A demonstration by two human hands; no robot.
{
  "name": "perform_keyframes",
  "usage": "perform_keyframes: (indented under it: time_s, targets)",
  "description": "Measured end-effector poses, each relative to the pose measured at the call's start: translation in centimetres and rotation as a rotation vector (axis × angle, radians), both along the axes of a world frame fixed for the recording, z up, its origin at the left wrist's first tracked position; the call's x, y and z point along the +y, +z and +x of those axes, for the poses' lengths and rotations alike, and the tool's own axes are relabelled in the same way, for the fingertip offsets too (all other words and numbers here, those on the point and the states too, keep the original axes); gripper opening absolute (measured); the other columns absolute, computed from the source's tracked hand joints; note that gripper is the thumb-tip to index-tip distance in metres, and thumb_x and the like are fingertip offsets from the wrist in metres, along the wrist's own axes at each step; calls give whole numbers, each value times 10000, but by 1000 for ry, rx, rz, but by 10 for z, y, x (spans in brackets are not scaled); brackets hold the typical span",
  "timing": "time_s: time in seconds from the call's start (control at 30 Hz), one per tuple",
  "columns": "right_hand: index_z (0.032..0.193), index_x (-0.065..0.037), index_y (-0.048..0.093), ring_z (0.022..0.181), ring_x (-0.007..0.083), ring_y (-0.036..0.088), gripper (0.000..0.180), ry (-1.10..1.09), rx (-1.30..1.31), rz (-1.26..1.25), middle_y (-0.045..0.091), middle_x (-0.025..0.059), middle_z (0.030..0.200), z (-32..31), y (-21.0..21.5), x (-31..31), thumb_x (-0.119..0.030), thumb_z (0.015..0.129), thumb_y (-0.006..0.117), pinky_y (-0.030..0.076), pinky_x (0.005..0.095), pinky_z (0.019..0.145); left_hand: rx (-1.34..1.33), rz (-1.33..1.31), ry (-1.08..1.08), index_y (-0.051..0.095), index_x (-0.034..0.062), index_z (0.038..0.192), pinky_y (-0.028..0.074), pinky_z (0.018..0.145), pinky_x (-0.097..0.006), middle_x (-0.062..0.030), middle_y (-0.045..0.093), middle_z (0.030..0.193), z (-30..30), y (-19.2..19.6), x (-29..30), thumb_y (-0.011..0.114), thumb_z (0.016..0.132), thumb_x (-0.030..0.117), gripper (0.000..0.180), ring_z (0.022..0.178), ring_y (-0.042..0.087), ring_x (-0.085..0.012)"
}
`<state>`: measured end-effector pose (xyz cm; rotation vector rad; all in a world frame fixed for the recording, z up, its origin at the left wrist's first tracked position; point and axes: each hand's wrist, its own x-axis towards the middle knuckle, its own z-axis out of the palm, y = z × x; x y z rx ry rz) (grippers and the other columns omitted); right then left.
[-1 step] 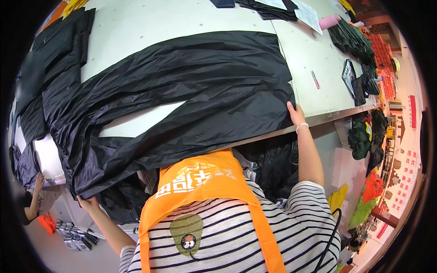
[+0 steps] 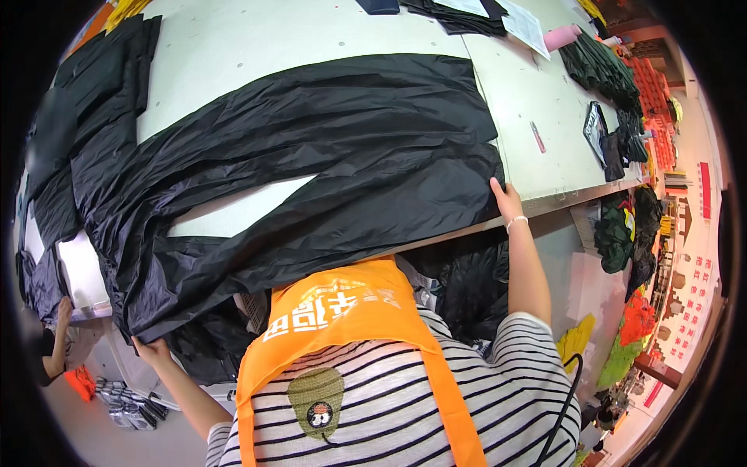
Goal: The person folds a black garment on a white table, smoothing it out and aligning the edges. They then place the folded item into a white basket and repeat the process with another garment.
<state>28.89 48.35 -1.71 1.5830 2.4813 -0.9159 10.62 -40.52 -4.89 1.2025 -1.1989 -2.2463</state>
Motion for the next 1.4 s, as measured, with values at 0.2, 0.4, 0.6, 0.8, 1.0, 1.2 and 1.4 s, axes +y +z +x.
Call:
perform_keyframes:
  time_s: [0.2,0.4,0.6,0.8,1.0,1.2,1.4]
  targets:
    - [1046,56,614,887,163,597,346,252,102,98,654,117,1007,20,45,12,-231,852,628,461,301,810,-850,-622,-439,559,20,1127,524,804,-358,-95,615,1102,-1,-9,-72,627,842,285,395,979,613,-237]
    - [1292,40,429,1179,249,490,655,-283,952,-902,528,147,1260,-40,144,46,-506,930,425,336,378,1042,37,-232,-321,587,16,1053,516,829,-339,-98,640,1053,-76,70,-69,532,890,263,301,951,626,-226]
    - [1203,20,526,1022,168,566,502,40,391,-841,599,105,1146,-37,58,46,-366,888,589,429,310,910,-57,-139,-390,591,96,877,472,523,-245,-41,619,743,-99,36,-26,571,879,387,292,602,554,-143]
    - [1029,-9,635,838,77,544,212,114,523,-358,623,-6,925,-43,82,42,-139,862,614,427,228,789,-293,-336,-351,635,26,930,448,407,-241,-99,653,701,-81,53,-7,544,878,475,461,518,598,-178]
    - [1149,28,543,1001,128,543,287,-27,612,-415,594,56,1090,18,139,77,-121,903,554,418,300,896,-323,-126,-906,588,-15,1000,494,474,-313,-135,666,713,-30,119,-49,478,922,417,453,535,617,-220]
    - [1056,3,596,933,107,556,221,103,941,-259,613,34,1032,-73,199,120,-151,899,574,412,252,845,253,-111,-704,536,-3,1150,375,995,-380,-140,587,1142,-123,193,-50,465,961,290,355,1068,548,-234]
    - [995,2,660,812,200,620,436,267,681,387,673,125,875,-248,132,148,-395,815,631,461,314,767,247,-156,-707,361,-60,1332,357,1031,-321,-211,414,1369,-270,175,133,386,974,380,568,1247,434,-266]
